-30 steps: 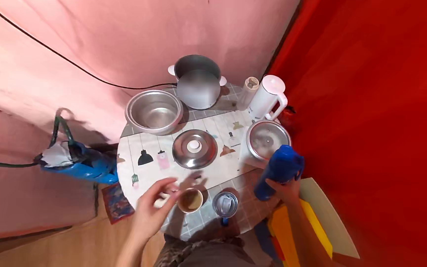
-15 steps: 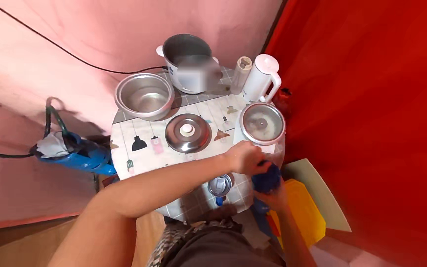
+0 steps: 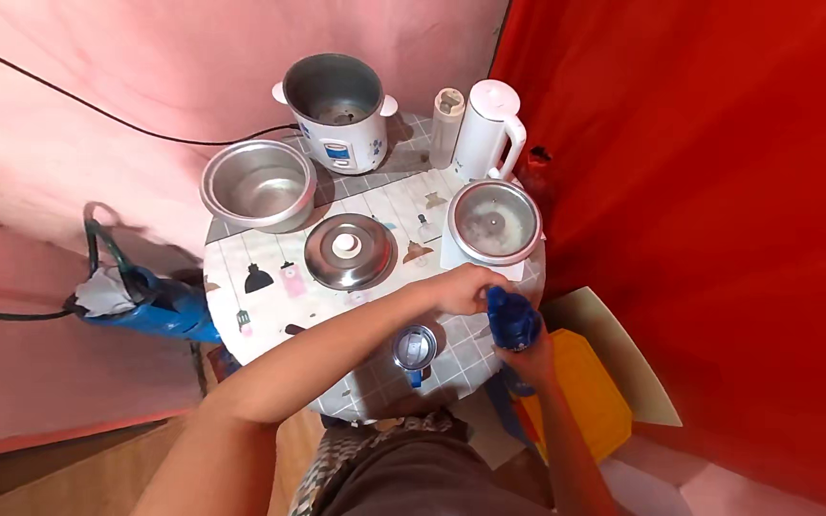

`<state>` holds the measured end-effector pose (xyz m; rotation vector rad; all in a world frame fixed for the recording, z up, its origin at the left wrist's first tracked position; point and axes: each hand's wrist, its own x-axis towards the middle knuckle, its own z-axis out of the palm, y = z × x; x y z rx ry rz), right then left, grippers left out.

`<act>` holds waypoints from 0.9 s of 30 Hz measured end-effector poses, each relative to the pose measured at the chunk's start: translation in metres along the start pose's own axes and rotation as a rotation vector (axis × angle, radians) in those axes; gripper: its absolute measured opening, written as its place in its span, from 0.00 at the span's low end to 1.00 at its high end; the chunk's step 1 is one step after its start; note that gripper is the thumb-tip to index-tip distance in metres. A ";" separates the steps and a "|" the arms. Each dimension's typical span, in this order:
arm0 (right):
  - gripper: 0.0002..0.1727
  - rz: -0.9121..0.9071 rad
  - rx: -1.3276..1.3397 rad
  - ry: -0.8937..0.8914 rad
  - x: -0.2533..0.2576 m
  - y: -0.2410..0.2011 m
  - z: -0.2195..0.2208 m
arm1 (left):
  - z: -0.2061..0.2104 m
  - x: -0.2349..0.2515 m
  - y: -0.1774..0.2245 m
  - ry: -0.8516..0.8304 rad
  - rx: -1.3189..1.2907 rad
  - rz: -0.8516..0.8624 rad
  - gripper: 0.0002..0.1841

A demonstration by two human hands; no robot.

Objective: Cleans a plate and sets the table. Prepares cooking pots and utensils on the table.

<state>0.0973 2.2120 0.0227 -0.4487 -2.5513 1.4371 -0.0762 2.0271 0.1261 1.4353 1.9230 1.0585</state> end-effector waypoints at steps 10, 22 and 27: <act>0.57 0.047 -0.070 0.014 0.026 0.011 -0.032 | -0.019 0.082 0.022 -0.125 0.241 -0.511 0.30; 0.59 0.155 -0.148 -0.034 0.052 0.031 -0.058 | -0.016 0.149 0.022 -0.277 0.348 -0.405 0.21; 0.59 0.222 -0.208 -0.074 0.069 0.047 -0.059 | -0.002 0.175 0.046 -0.217 0.590 -0.378 0.20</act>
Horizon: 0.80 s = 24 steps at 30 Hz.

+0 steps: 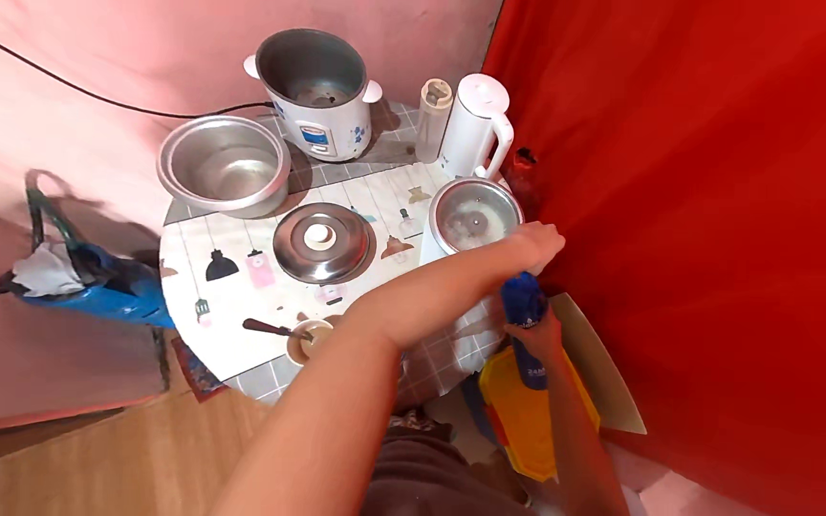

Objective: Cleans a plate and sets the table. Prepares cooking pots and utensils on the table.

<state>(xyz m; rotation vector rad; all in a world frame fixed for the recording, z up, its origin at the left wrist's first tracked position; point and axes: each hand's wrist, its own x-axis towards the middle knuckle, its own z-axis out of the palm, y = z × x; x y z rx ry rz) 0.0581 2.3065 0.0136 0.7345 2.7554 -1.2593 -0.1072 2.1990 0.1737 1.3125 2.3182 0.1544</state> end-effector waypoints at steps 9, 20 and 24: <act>0.59 0.114 -0.086 -0.094 0.026 0.008 0.004 | 0.013 0.040 0.008 -0.002 0.103 0.083 0.23; 0.58 0.130 -0.234 -0.169 0.053 0.011 0.004 | 0.022 0.065 -0.025 -0.065 0.162 0.126 0.21; 0.59 0.140 -0.270 -0.214 0.061 0.010 0.001 | 0.021 0.068 -0.025 -0.073 0.190 0.129 0.21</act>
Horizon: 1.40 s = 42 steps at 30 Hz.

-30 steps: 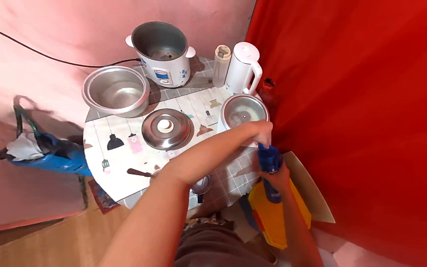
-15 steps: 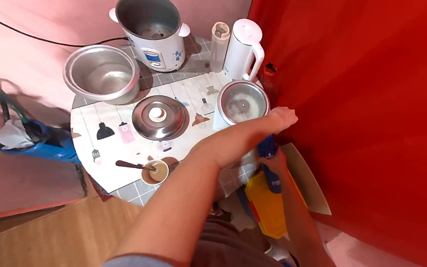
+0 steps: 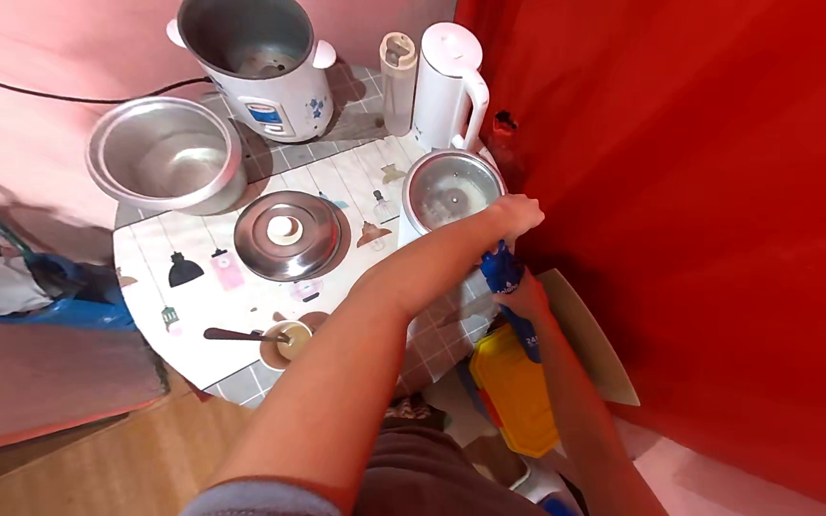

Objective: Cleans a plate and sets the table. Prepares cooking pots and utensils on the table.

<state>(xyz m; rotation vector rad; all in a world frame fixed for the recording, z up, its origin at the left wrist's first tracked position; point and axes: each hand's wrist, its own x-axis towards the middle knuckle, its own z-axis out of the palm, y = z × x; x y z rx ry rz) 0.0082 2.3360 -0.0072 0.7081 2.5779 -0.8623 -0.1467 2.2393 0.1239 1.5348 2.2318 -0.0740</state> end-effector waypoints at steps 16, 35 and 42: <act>0.57 -0.013 0.037 0.019 0.001 0.001 0.000 | -0.004 0.002 -0.003 0.000 0.005 -0.011 0.20; 0.54 -0.369 0.587 0.487 -0.071 -0.029 -0.060 | -0.078 -0.080 0.000 0.257 -0.406 0.192 0.17; 0.55 -0.511 0.641 0.508 -0.093 -0.038 -0.071 | -0.101 -0.130 0.008 0.346 -0.408 0.308 0.15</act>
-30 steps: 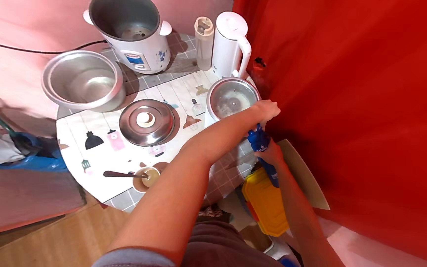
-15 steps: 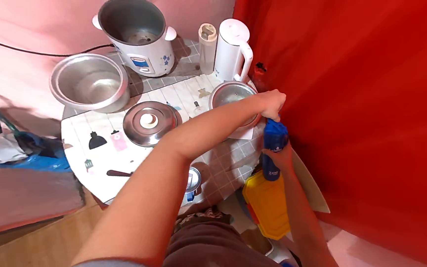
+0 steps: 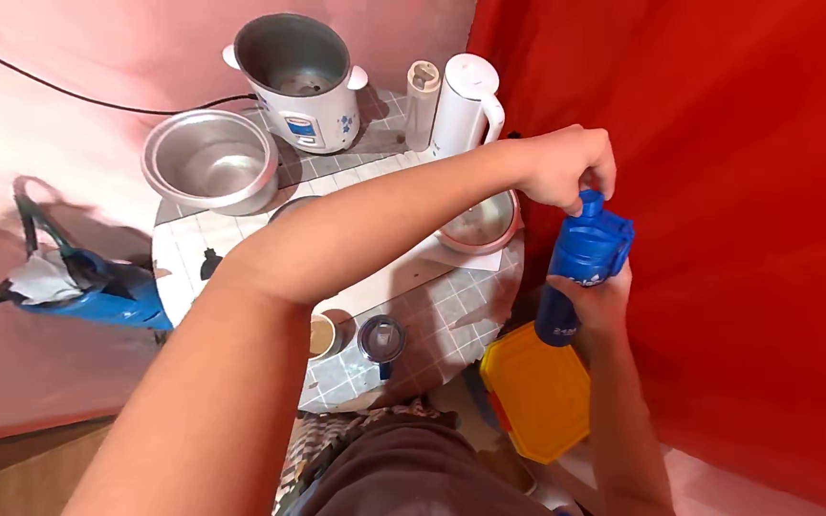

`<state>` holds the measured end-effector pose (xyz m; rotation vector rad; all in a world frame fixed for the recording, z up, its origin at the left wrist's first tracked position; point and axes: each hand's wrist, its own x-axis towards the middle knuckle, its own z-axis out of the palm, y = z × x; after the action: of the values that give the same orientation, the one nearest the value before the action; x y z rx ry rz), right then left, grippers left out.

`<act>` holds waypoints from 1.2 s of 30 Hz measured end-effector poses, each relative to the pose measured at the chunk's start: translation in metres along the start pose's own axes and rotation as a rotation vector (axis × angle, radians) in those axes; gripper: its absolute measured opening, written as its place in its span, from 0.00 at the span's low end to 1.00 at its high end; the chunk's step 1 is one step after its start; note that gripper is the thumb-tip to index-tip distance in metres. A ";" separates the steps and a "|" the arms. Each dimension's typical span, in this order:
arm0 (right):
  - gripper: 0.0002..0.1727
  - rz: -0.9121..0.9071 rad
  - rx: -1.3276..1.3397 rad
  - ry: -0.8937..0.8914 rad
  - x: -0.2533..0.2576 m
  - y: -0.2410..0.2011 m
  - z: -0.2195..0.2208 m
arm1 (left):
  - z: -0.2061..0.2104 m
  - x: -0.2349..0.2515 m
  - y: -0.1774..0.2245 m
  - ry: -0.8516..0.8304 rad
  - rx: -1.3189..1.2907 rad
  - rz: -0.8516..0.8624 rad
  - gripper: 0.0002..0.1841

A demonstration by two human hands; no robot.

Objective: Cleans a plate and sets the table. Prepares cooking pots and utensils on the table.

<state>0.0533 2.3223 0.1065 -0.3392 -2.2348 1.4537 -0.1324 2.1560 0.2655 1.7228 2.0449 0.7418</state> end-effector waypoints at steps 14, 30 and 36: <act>0.57 0.143 -0.296 -0.135 -0.016 -0.025 0.032 | 0.018 -0.039 -0.020 -0.056 0.175 -0.085 0.13; 0.55 0.073 0.021 -0.214 -0.043 -0.025 0.070 | 0.044 -0.107 -0.021 0.318 -0.695 0.044 0.05; 0.53 -0.030 -0.063 -0.293 -0.031 -0.056 0.084 | 0.021 -0.128 -0.017 0.263 0.007 -0.249 0.23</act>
<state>0.0405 2.2189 0.1213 -0.1161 -2.5068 1.5012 -0.1095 2.0322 0.2320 1.3986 2.3826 0.9178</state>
